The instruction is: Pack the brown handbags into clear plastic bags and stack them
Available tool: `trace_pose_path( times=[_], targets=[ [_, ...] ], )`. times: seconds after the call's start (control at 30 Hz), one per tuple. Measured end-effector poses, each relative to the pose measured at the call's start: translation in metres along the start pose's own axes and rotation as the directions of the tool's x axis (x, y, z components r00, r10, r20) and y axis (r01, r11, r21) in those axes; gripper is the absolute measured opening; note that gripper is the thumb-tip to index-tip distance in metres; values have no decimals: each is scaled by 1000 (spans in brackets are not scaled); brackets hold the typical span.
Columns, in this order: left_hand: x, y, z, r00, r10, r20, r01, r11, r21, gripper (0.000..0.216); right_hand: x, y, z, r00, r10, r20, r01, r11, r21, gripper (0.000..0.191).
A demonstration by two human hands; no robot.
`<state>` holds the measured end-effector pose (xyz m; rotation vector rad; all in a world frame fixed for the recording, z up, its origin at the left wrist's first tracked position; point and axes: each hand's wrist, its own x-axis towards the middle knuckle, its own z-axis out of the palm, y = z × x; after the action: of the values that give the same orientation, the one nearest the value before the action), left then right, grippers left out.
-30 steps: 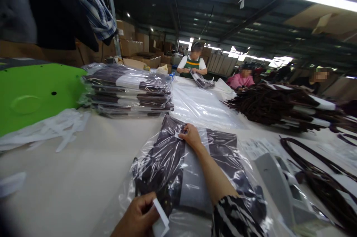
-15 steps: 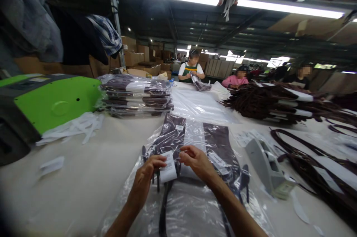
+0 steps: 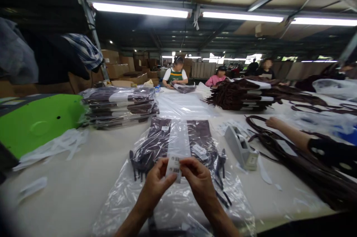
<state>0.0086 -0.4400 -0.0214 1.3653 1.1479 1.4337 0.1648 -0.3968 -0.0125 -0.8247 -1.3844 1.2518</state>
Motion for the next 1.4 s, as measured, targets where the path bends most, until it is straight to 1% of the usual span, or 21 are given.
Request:
trace_pose_path(
  times=[0.07, 0.13, 0.2, 0.33, 0.37, 0.43, 0.5, 0.53, 0.57, 0.6, 0.67, 0.7, 0.73, 0.8, 0.9, 1.07, 1.23, 1.33, 1.4],
  targets=[
    [1, 2, 9, 995, -32, 91, 28, 999, 36, 20, -5, 2, -10, 1000, 22, -12, -22, 1000, 6, 30],
    [3, 3, 19, 991, -33, 129, 22, 996, 85, 20, -10, 6, -21, 999, 45, -1, -45, 999, 30, 33],
    [5, 3, 29, 987, -8, 158, -9, 994, 110, 22, -15, 12, -31, 998, 58, 0, -58, 998, 38, 38],
    [10, -2, 45, 976, 11, 217, -58, 975, 213, 21, -23, 24, -55, 998, 70, 0, -70, 997, -5, 41],
    [11, -5, 48, 974, 12, 225, -70, 965, 251, 20, -24, 25, -61, 998, 55, 8, -55, 998, -33, 40],
    [13, -11, 53, 974, 39, 224, -110, 943, 314, 19, -27, 25, -71, 1000, -19, 19, 22, 991, -135, 32],
    [15, -17, 56, 976, 78, 203, -143, 933, 330, 18, -28, 24, -77, 993, -117, 23, 118, 957, -266, 23],
    [15, -20, 57, 980, 86, 179, -140, 940, 312, 16, -27, 22, -79, 988, -152, 34, 155, 936, -316, 19],
    [15, -22, 58, 985, 81, 151, -121, 953, 279, 13, -27, 22, -80, 983, -176, 48, 181, 920, -346, 17],
    [16, -24, 58, 990, 61, 128, -90, 967, 240, 15, -26, 21, -80, 980, -189, 64, 199, 912, -357, 17],
    [17, -27, 56, 993, -2, 116, -20, 983, 185, 38, -24, 21, -79, 975, -194, 107, 219, 909, -354, 19],
    [18, -28, 54, 990, -30, 136, 4, 983, 186, 44, -23, 22, -78, 973, -191, 128, 224, 910, -350, 20],
    [19, -30, 52, 985, -54, 162, 20, 979, 204, 42, -22, 23, -77, 973, -179, 143, 219, 910, -351, 20],
    [22, -33, 46, 977, -95, 191, 43, 965, 259, 28, -20, 25, -75, 983, -125, 135, 167, 916, -366, 21],
    [26, -35, 38, 974, -147, 173, 82, 938, 336, 24, -17, 27, -71, 996, -29, 83, 58, 924, -378, 23],
    [27, -32, 31, 978, -139, 158, 59, 902, 427, 16, -11, 29, -65, 993, -36, 109, 71, 940, -334, 25],
    [25, -29, 25, 980, -113, 164, 36, 911, 411, 17, -5, 33, -58, 995, 43, 89, -13, 951, -310, 28],
    [25, -30, 21, 982, -75, 174, -9, 899, 438, 16, -2, 33, -56, 987, 62, 145, -7, 934, -357, 27],
    [26, -32, 18, 983, -69, 171, -18, 886, 464, 16, 0, 33, -56, 980, 86, 177, -13, 927, -374, 27]
  ],
)
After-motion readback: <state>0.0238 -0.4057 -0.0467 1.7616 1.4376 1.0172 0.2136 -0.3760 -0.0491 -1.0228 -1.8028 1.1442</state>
